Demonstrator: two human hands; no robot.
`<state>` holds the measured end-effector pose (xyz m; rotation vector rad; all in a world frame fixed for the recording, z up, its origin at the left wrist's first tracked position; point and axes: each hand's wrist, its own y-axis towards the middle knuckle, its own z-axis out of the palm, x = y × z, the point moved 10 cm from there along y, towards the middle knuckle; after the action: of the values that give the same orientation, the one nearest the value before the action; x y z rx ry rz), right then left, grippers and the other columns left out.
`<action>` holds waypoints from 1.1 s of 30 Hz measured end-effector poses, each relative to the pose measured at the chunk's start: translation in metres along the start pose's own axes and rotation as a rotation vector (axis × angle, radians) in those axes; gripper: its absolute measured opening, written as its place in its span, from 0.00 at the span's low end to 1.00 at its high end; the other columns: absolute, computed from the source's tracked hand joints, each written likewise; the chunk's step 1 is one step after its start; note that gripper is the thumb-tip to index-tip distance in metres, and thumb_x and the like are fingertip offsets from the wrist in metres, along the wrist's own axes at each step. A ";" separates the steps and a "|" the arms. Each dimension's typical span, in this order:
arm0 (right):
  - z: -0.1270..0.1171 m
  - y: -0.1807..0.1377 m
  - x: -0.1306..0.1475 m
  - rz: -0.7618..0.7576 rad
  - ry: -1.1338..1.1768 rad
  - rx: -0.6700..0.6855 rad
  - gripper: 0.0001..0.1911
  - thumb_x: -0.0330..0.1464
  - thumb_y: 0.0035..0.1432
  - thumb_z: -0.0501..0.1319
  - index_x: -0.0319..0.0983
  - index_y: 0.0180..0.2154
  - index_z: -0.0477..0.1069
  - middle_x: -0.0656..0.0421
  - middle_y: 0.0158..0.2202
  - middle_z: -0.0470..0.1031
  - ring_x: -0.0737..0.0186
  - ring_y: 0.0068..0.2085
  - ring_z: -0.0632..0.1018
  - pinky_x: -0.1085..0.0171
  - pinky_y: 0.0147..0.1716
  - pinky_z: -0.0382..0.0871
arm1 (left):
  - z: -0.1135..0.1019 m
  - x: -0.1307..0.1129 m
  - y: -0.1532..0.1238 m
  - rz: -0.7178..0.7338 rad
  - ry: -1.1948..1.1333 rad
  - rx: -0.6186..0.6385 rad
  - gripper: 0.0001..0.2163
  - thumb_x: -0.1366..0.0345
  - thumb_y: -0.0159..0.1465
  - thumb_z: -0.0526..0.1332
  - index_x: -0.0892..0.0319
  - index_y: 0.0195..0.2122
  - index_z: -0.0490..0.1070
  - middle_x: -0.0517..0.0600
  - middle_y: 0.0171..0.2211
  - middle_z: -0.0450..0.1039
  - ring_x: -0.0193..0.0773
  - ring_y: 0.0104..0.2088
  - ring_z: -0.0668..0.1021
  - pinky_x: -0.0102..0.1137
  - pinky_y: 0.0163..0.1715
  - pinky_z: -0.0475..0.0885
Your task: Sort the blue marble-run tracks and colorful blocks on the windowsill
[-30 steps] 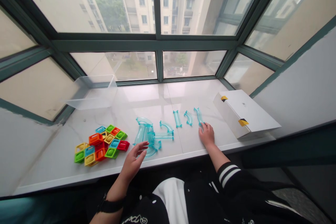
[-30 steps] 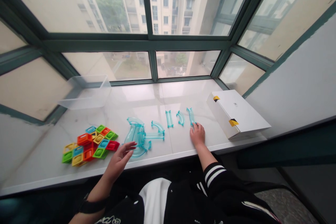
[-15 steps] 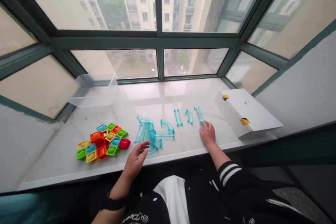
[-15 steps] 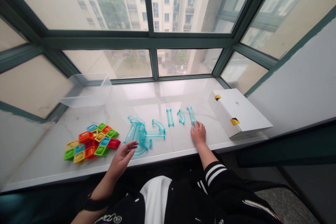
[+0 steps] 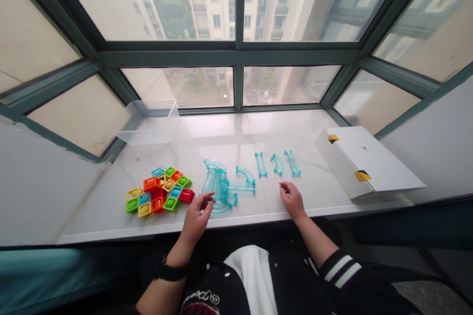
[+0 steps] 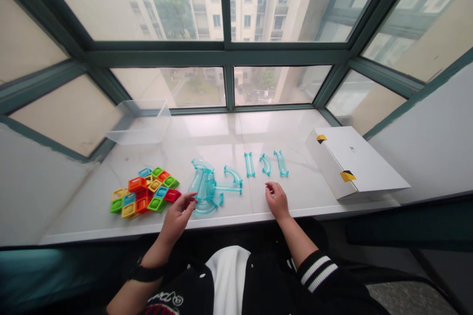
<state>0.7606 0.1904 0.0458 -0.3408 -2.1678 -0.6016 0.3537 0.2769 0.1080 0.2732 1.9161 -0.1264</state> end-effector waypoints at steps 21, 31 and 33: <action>0.153 0.018 0.082 -0.123 -0.380 0.528 0.24 0.34 0.67 0.63 0.40 0.62 0.73 0.43 0.64 0.71 0.38 0.61 0.74 0.43 0.62 0.68 | -0.015 0.014 -0.013 -0.101 -0.200 -0.070 0.20 0.48 0.68 0.64 0.59 0.52 0.77 0.53 0.39 0.81 0.44 0.41 0.82 0.38 0.44 0.79; 0.145 0.032 0.074 -0.129 -0.218 0.471 0.25 0.30 0.64 0.60 0.40 0.63 0.71 0.47 0.63 0.72 0.45 0.63 0.73 0.45 0.66 0.66 | 0.002 0.007 -0.009 -0.113 -0.181 -0.016 0.20 0.48 0.67 0.63 0.58 0.52 0.78 0.54 0.40 0.81 0.45 0.42 0.83 0.39 0.45 0.79; 0.140 0.035 0.075 -0.127 -0.174 0.441 0.26 0.30 0.63 0.60 0.42 0.63 0.71 0.48 0.62 0.73 0.46 0.63 0.73 0.45 0.66 0.67 | 0.005 0.007 -0.009 -0.123 -0.181 -0.005 0.21 0.48 0.67 0.64 0.58 0.51 0.78 0.54 0.40 0.82 0.45 0.41 0.83 0.39 0.44 0.79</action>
<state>0.6378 0.2969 0.0417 -0.0175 -2.4278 -0.1516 0.3539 0.2681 0.0990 0.1353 1.7523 -0.2215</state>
